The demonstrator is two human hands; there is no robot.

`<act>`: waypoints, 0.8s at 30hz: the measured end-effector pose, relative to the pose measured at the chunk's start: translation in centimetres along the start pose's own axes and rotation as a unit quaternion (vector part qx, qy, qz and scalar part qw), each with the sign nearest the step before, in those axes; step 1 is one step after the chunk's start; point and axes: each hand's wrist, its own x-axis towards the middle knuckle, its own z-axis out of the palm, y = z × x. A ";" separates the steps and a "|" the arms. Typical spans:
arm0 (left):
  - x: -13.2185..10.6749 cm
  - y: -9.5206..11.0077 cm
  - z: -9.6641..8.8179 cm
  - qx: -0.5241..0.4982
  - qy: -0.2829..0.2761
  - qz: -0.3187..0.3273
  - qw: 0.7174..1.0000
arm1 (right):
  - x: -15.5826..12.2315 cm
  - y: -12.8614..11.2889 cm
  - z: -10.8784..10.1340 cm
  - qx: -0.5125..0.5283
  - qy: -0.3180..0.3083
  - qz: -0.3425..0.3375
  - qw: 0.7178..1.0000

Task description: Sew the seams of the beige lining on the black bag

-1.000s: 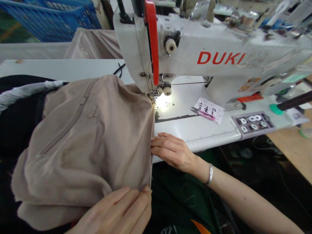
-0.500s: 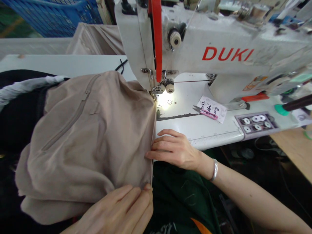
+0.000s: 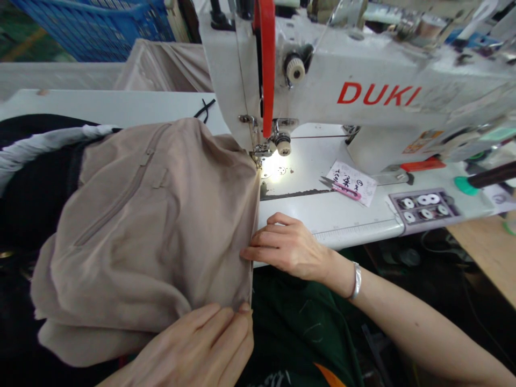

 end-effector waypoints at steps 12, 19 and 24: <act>0.3 -0.2 -0.1 -0.006 -0.006 -0.003 1.000 | -0.6 -0.3 0.6 0.016 0.045 0.017 0.999; 1.0 -0.1 -0.4 -0.001 0.006 -0.009 1.000 | -1.0 -0.4 0.7 0.013 0.070 0.022 0.997; 1.2 -0.2 -0.1 0.007 0.015 -0.010 1.000 | -1.2 -0.3 0.9 0.003 0.078 0.014 0.997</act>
